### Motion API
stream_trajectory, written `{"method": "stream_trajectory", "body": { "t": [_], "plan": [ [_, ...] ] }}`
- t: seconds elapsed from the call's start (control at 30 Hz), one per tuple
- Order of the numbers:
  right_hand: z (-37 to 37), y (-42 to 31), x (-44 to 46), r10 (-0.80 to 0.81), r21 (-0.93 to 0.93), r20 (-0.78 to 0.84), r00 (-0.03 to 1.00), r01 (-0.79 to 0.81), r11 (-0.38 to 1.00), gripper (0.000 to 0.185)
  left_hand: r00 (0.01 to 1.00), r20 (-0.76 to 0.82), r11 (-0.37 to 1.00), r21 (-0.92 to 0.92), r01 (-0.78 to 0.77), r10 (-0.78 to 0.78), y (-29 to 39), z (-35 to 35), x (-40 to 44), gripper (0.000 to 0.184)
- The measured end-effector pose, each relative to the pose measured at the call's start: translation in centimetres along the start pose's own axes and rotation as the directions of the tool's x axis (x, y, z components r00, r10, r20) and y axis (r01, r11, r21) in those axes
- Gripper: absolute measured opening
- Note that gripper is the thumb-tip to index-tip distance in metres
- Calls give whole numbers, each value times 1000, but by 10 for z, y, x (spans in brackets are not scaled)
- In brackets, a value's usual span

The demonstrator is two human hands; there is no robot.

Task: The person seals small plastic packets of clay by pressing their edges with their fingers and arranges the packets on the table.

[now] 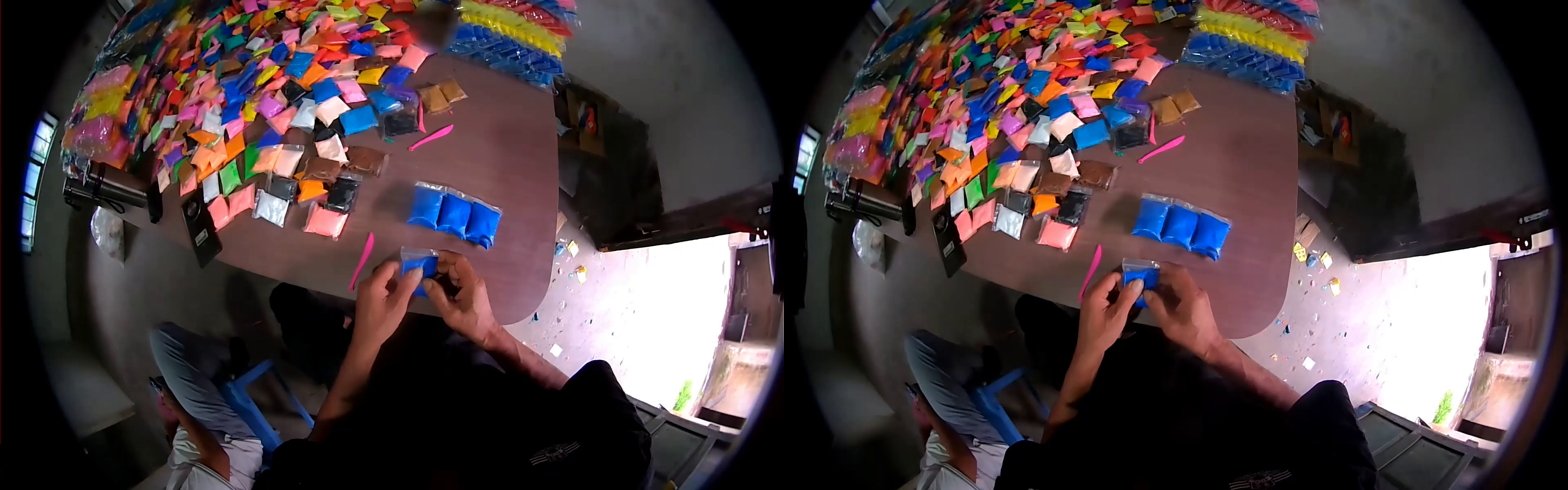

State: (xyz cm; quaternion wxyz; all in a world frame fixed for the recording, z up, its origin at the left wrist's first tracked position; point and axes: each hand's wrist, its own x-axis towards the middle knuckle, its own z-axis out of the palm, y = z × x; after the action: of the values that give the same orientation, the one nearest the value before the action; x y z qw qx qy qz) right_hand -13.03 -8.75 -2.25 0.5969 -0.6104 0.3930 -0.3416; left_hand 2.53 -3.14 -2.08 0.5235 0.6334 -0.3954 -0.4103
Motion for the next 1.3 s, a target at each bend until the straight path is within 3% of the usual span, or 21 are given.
{"method": "stream_trajectory", "body": {
  "t": [0.07, 0.17, 0.23, 0.27, 0.33, 0.37, 0.43, 0.57, 0.63, 0.67, 0.7, 0.77, 0.87, 1.03, 1.1, 1.17, 1.2, 1.23, 1.3],
  "plan": [
    [-4, 3, 0, -49, -67, -14, 999, 48, 997, 35, 1000, 4, 999, 43, 13, -13, -4, 3, 8, 18],
    [-11, -5, 1, 85, -69, -14, 996, -86, 994, 40, 998, -24, 998, 40, 55, -54, -12, 9, 19, 22],
    [-18, -15, 3, 208, -282, 65, 976, -182, 942, 40, 979, -73, 947, 275, -166, 193, -13, 11, 27, 27],
    [-19, -12, 3, 208, -271, 63, 976, -184, 945, 40, 979, -67, 945, 284, -166, 192, -11, 9, 29, 27],
    [-20, -5, 1, -38, -442, 39, 999, 51, 895, 39, 936, -62, 797, 546, -258, 346, -2, 8, 32, 32],
    [-20, -2, 0, -38, -437, 34, 999, 49, 898, 39, 937, -56, 794, 550, -260, 346, -1, 8, 32, 32],
    [-19, 2, -1, -199, -512, 49, 979, 196, 836, 36, 940, -49, 747, 621, -236, 338, -1, 9, 30, 36],
    [-14, -4, 0, -214, -558, 86, 973, 225, 799, 34, 951, -26, 657, 729, -193, 308, -6, 13, 26, 43],
    [-13, -3, 4, -359, -606, 155, 920, 376, 701, 31, 918, -31, 591, 774, -229, 396, -13, 14, 29, 38],
    [-11, -2, 6, -384, -582, 171, 907, 408, 704, 31, 934, -51, 607, 772, -188, 353, -10, 15, 28, 39],
    [-11, -1, 8, -426, -594, 145, 893, 423, 684, 29, 899, -30, 550, 800, -240, 436, -12, 14, 31, 39],
    [-12, 3, 9, -479, -585, 130, 868, 457, 670, 27, 924, -42, 573, 795, -200, 380, -11, 12, 28, 41],
    [-19, 9, 8, -461, -558, 94, 882, 430, 710, 26, 883, -96, 601, 765, -230, 459, 7, 2, 23, 36],
    [-21, 11, -4, -421, -558, 105, 901, 403, 725, 21, 810, -201, 611, 758, -226, 550, 18, -66, 52, 27],
    [-19, 15, -8, -452, -564, 116, 885, 433, 703, 20, 840, -266, 682, 714, -159, 473, 28, -106, 73, 20],
    [-18, 12, -6, -467, -539, 77, 881, 431, 724, 21, 787, -281, 527, 848, -66, 550, 31, -146, 100, 20],
    [-16, 10, -6, -463, -549, 64, 884, 418, 724, 22, 756, -276, 495, 866, -73, 594, 36, -165, 116, 23],
    [-15, 9, -5, -468, -549, 63, 882, 422, 722, 22, 784, -332, 520, 854, 15, 524, 43, -178, 130, 24],
    [-15, 11, -5, -448, -576, 70, 892, 402, 711, 23, 734, -264, 409, 913, -19, 626, 33, -213, 167, 27]
  ]
}}
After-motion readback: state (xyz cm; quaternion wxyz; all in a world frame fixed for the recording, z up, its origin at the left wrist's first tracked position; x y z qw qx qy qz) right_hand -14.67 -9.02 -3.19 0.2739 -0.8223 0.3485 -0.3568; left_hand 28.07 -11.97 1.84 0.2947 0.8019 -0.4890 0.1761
